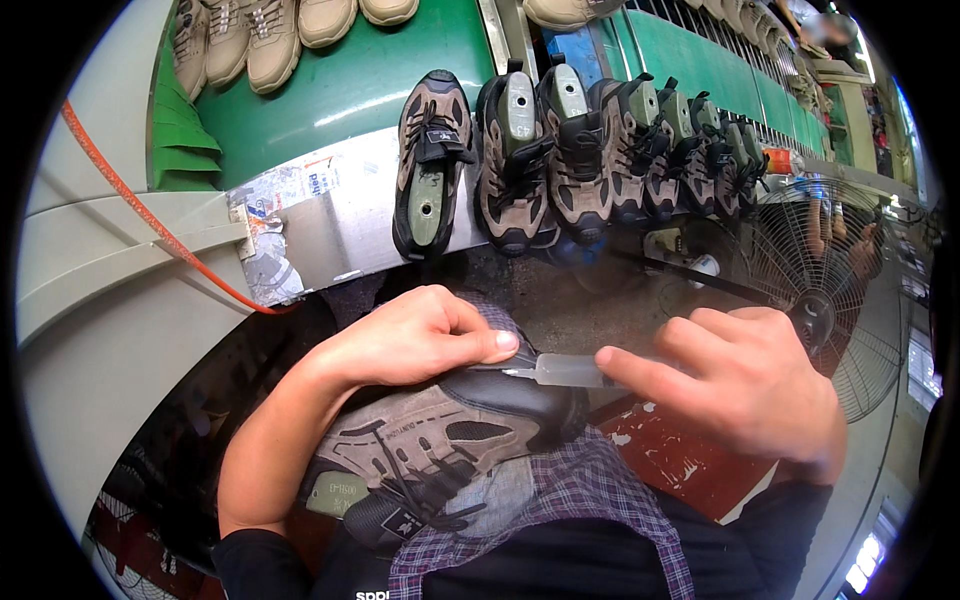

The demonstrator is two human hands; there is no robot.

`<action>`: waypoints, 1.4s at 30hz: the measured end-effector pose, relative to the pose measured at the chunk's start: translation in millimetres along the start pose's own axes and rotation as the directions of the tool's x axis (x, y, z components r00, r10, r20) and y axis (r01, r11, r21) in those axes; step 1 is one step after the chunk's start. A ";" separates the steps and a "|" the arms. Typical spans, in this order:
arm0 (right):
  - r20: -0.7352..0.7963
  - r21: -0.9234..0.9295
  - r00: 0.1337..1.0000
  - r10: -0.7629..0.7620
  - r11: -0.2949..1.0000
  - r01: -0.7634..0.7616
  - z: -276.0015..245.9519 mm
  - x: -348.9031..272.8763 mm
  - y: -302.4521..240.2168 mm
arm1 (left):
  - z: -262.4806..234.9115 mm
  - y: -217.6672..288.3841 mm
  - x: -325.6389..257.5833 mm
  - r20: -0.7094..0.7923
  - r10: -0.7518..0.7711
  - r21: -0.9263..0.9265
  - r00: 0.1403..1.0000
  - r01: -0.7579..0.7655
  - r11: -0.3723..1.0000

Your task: The person applies a liquid substance along the seams and edges of shoes using a syringe and a flat tool while the shoes are on an assembly line.

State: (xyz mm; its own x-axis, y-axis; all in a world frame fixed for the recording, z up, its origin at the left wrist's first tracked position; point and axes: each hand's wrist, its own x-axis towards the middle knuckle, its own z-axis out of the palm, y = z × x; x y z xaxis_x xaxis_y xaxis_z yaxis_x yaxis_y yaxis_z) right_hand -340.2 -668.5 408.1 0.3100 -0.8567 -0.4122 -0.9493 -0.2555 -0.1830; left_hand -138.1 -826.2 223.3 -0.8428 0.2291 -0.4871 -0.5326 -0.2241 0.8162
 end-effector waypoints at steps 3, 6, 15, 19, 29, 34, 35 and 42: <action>-0.003 -0.013 1.000 -0.012 1.000 0.012 -1.2 5.6 -3.6 | 0.7 1.4 1.0 0.004 -0.007 0.027 1.000 0.007 1.000; -0.023 -0.039 0.999 -0.036 0.999 0.035 -1.4 11.0 -6.4 | 2.7 5.7 1.5 0.003 -0.007 0.045 1.000 0.007 0.999; -0.047 -0.188 0.991 -0.129 0.975 0.118 -11.7 19.7 -15.7 | 6.7 9.6 -0.4 -0.019 0.008 0.141 1.000 -0.005 0.990; -0.049 -0.188 0.990 -0.129 0.975 0.118 -12.1 18.8 -15.1 | 5.9 8.1 -1.9 -0.018 0.038 0.129 0.999 -0.035 0.991; 0.000 -0.148 0.996 -0.086 0.985 0.085 -15.4 11.8 -12.7 | 4.3 9.0 -2.5 -0.031 0.050 0.135 0.998 -0.045 0.990; 0.047 -0.130 0.997 -0.053 0.990 0.059 -19.7 6.8 -12.1 | 4.0 9.3 -3.7 -0.037 0.038 0.114 0.999 -0.034 0.993; 0.053 -0.125 0.998 -0.041 0.991 0.047 -20.1 4.6 -12.4 | 2.9 11.7 -3.8 -0.028 0.032 0.123 0.999 -0.029 0.992; 0.089 -0.097 0.996 0.004 0.995 0.005 -21.2 -3.2 -11.7 | 0.6 9.0 -3.7 -0.042 0.037 0.142 0.998 -0.031 0.989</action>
State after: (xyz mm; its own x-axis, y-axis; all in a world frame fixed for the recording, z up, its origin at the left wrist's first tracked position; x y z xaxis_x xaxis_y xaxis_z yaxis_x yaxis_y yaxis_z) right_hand -331.2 -672.2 430.5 0.3094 -0.8144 -0.4909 -0.9484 -0.3018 -0.0970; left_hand -139.7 -828.5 232.7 -0.8644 0.1805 -0.4693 -0.4902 -0.0941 0.8665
